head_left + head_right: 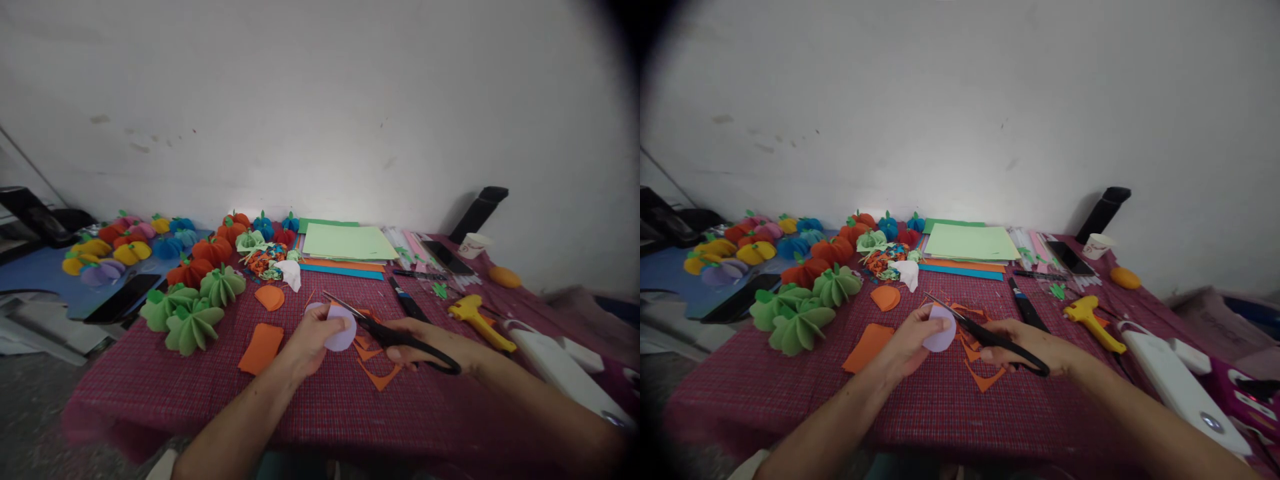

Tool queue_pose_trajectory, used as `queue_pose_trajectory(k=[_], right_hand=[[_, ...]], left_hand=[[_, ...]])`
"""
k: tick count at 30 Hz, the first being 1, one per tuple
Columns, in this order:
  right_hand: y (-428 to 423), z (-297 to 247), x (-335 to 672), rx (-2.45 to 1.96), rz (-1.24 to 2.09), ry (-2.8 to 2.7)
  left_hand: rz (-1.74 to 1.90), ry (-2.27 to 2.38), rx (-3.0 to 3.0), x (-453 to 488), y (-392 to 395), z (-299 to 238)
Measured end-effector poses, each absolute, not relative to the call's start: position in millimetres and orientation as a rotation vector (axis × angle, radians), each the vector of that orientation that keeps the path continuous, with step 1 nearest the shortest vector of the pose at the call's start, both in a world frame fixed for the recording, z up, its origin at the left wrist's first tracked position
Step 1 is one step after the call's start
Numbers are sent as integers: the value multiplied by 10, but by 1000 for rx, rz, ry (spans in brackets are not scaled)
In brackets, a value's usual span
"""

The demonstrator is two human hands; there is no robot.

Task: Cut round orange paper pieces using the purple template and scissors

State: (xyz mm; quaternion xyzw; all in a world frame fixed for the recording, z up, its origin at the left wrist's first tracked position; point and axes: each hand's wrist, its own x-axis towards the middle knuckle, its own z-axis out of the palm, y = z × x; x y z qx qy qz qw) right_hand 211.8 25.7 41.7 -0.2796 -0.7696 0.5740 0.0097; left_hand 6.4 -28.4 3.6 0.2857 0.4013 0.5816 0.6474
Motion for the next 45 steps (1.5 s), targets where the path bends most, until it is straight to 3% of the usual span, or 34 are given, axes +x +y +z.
queue_pose_trajectory(k=[18,37,45], right_hand=[[305,534,2172,-1021,1700,-2471],[550,731,2158,-841,1691,-2738],[565,679,2170,-1006,1756,-2629]], left_hand=[[1285,920,635,70,-297,59],[1225,914,652,65,-294,44],[1246,922,643,50,-275,12]])
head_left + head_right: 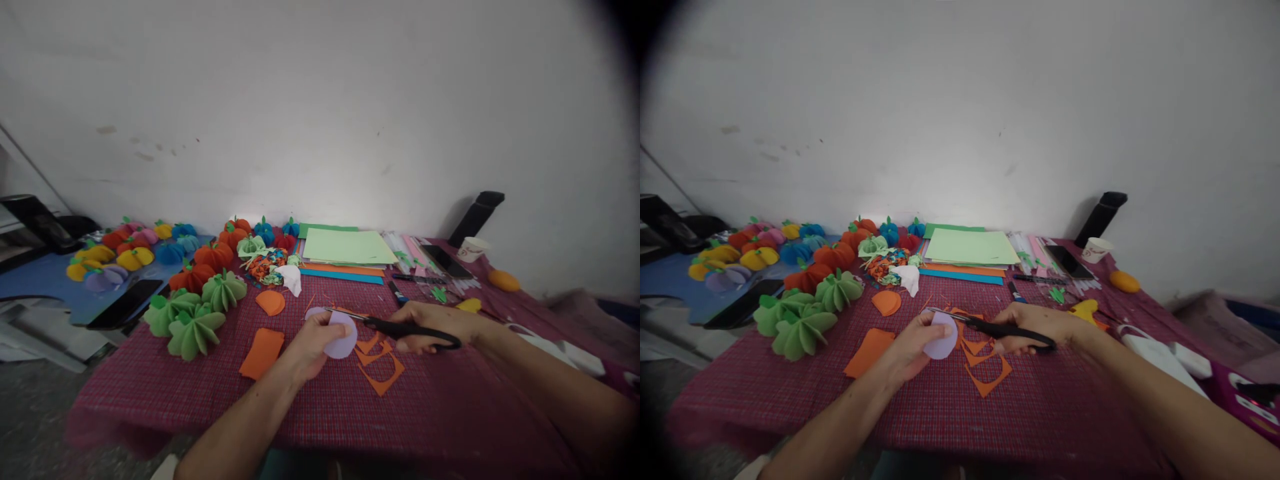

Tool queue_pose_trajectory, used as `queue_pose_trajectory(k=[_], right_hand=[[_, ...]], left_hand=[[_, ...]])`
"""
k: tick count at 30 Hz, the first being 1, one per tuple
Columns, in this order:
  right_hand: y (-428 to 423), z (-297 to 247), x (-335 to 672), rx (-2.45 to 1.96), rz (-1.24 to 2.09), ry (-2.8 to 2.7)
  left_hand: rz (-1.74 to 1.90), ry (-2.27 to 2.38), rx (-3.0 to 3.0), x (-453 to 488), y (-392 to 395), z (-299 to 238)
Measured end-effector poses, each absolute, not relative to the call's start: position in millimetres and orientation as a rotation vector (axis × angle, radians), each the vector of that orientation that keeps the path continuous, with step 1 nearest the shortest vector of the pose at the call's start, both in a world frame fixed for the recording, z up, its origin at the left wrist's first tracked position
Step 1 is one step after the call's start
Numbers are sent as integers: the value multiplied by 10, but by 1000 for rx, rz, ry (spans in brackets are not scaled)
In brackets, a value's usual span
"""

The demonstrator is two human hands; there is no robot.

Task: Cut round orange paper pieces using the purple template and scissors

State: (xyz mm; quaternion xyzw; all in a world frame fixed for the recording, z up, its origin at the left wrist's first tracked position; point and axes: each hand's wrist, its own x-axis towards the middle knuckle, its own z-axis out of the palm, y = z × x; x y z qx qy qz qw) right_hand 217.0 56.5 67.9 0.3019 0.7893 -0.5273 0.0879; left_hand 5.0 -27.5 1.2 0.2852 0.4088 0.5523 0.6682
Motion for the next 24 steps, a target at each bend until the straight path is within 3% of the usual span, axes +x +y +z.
queue_pose_trajectory(k=[4,7,11,13,15,22,24], right_hand=[[600,528,2187,1149,-1727,2336],[602,375,2174,1250,-1637,2452],[572,117,2083,1499,-958,2762],[542,23,2000,1655,-520,2717],[502,1,1910,1622,-285,2689],[356,318,1759,1510,-216,2780],[302,341,1721,1511,-358,2909]], left_hand=[[1279,915,636,38,-232,-42],[1337,875,616,25,-187,-89],[1400,846,494,-12,-117,-123],[1427,869,439,-38,-82,-130],[1447,907,403,-63,-52,-132],[1492,895,498,-111,-100,-51],[1534,844,577,-127,-156,-15]])
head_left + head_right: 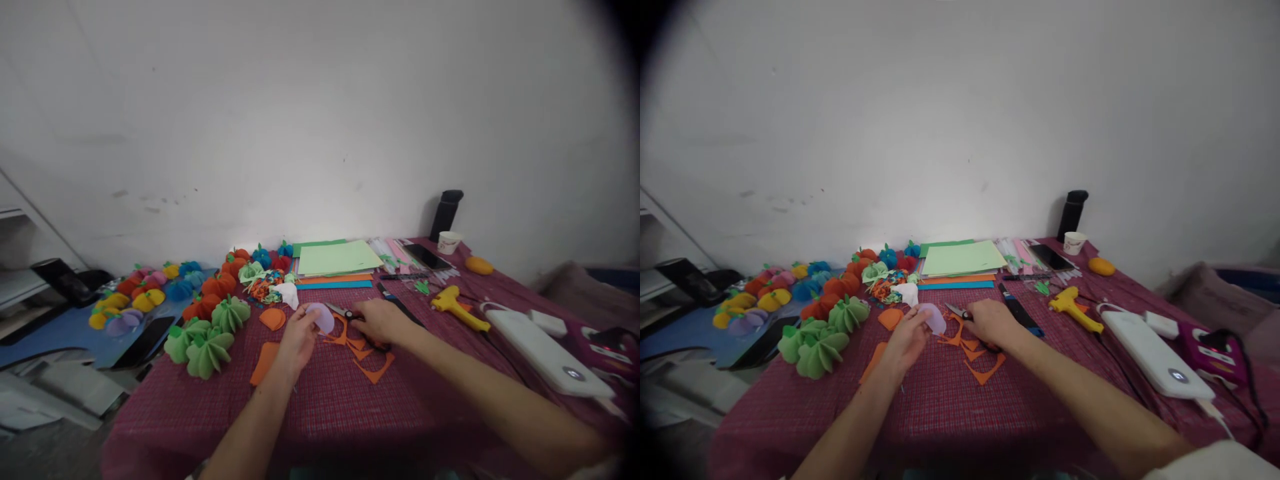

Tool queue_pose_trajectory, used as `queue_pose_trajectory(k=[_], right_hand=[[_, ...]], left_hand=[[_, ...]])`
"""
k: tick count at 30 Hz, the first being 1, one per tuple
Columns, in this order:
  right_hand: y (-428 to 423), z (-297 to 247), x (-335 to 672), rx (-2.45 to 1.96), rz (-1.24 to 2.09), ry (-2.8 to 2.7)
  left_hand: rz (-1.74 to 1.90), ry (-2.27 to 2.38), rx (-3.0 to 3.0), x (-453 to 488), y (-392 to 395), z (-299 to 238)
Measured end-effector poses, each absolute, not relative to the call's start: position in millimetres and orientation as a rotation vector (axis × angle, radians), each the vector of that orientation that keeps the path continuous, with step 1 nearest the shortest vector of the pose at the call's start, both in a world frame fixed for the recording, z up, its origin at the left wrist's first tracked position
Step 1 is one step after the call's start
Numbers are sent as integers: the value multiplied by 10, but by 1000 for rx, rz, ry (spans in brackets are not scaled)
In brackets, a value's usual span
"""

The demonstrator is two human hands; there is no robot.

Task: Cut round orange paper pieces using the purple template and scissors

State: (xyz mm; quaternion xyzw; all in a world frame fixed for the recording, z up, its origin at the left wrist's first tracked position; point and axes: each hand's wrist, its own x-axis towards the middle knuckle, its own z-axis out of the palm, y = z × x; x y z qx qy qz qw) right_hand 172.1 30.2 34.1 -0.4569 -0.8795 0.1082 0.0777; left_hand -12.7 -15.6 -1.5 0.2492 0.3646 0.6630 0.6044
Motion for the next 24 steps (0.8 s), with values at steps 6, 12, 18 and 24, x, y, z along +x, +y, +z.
queue_pose_trajectory(k=[6,12,18,24], right_hand=[[179,92,1414,-808,1313,-1919],[265,-22,1149,-529,1549,-1608],[368,-170,1221,-600,1114,-1749],[469,-211,1343,-674,805,-1782]], left_hand=[[1709,754,748,-185,-293,39],[1787,845,1081,-232,-266,-95],[1723,1028,1393,-270,-215,-251],[1754,1251,1579,-282,-275,-218]])
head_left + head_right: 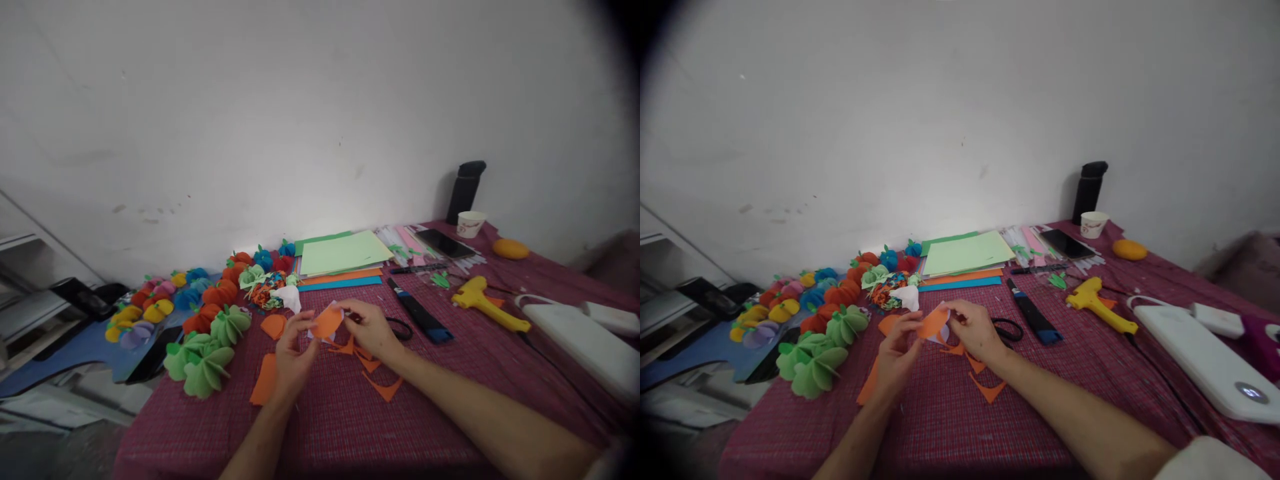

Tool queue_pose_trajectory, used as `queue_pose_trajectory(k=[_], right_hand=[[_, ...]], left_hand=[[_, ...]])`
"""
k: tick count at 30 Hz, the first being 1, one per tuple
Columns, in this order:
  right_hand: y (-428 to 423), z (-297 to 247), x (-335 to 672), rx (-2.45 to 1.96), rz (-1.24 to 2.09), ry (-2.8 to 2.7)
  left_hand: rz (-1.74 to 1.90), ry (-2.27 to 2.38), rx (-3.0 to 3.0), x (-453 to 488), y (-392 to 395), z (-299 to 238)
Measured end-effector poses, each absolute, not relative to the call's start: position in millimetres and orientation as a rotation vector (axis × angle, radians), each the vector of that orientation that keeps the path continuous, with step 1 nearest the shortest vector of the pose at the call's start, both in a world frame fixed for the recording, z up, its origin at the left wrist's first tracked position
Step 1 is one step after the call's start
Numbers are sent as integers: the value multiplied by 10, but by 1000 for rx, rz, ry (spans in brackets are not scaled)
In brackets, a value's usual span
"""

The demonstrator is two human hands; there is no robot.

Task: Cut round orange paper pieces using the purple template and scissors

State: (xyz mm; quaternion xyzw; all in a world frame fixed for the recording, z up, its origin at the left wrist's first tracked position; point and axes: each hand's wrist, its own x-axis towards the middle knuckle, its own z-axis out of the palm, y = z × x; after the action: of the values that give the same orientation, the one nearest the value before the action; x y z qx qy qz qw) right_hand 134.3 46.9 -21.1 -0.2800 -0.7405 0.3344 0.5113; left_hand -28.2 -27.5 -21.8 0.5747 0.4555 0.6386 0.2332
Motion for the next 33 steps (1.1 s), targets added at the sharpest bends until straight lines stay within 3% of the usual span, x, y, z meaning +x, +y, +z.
queue_pose_trajectory(k=[14,33], right_hand=[[543,-127,1432,-764,689,-1926],[591,-175,1410,-756,945,-2077]], left_hand=[[1728,1552,1347,-269,-290,-206],[1701,1509,1110,-264,-248,-214]])
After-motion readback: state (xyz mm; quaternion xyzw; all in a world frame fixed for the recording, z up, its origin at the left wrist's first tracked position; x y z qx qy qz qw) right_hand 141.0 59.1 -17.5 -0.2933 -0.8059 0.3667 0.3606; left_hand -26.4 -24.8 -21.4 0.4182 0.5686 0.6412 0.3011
